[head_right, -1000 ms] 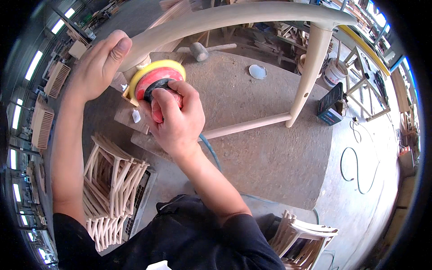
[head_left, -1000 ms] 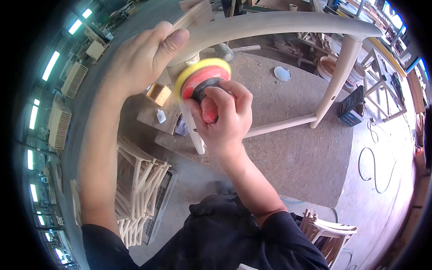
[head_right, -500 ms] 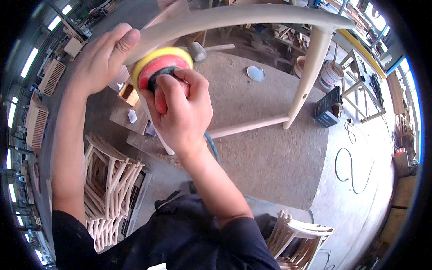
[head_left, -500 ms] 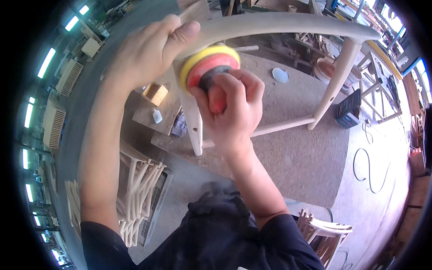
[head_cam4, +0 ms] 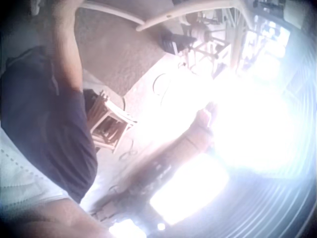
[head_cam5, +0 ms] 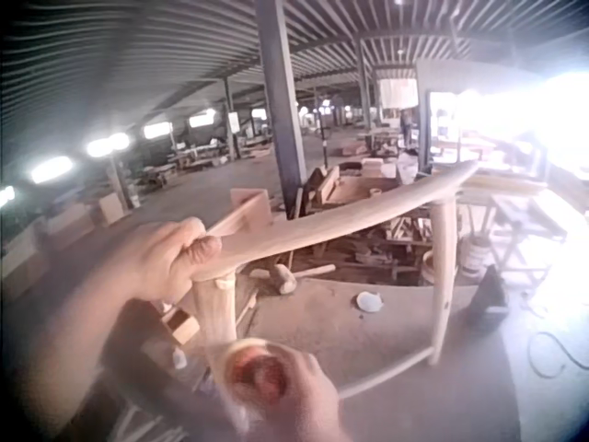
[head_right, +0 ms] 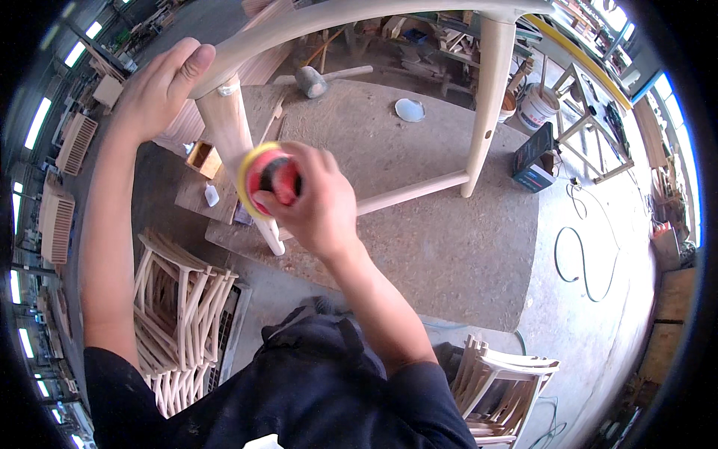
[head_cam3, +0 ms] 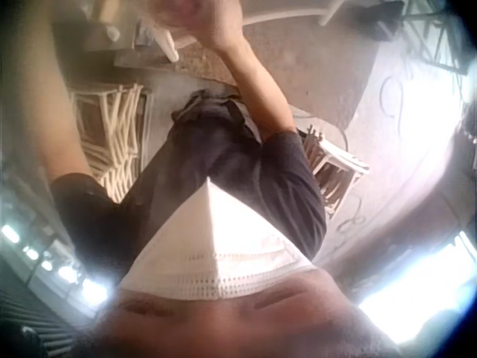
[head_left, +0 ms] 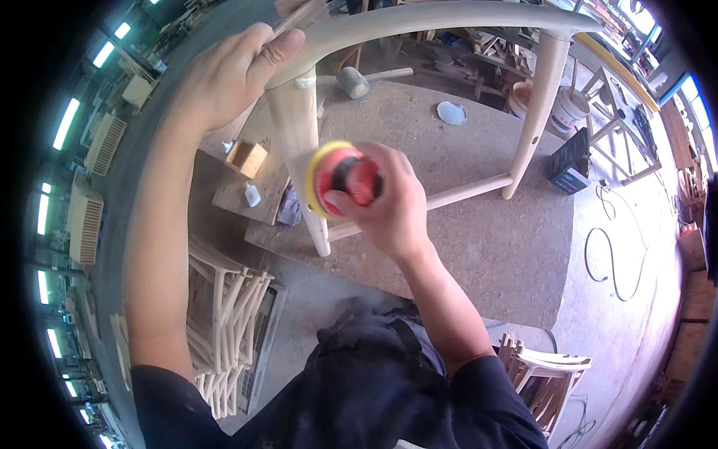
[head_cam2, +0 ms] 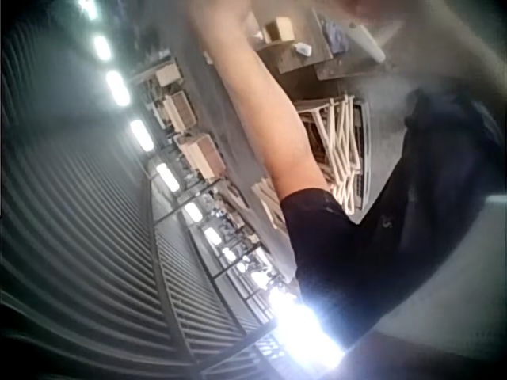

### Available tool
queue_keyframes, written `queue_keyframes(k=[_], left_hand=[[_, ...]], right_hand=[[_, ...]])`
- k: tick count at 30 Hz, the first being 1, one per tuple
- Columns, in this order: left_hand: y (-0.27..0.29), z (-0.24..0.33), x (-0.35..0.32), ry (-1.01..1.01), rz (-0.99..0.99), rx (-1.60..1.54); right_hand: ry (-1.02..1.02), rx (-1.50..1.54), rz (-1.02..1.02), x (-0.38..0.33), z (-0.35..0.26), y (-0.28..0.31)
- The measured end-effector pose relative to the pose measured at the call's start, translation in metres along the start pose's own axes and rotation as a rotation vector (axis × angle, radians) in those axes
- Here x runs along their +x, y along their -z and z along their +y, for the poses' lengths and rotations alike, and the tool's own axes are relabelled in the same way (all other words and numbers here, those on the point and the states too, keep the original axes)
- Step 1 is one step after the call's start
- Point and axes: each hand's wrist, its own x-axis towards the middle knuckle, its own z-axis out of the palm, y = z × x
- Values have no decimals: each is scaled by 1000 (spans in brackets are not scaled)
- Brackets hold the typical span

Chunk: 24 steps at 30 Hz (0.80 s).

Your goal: The person uses a handheld orbital sander to smooth the curved wooden legs and frame of a chair. They rotate the chair to access different sections and briefly use a file on a joint before resuming sanding. The person also changes the sanding disc mid-task.

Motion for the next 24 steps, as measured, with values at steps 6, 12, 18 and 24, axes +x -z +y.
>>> queue_keyframes(k=[6, 12, 18, 24], left_hand=[[-3, 0, -2, -17, -14, 94], [8, 22, -10, 41, -52, 70], [15, 28, -16, 19, -62, 44], [27, 21, -22, 10, -148, -169]], right_hand=[[-505, 1064, 99, -33, 66, 17], [-423, 2210, -248, -28, 91, 14], [-267, 1929, -220, -22, 97, 20], [-360, 1227, 195, -5, 38, 25]])
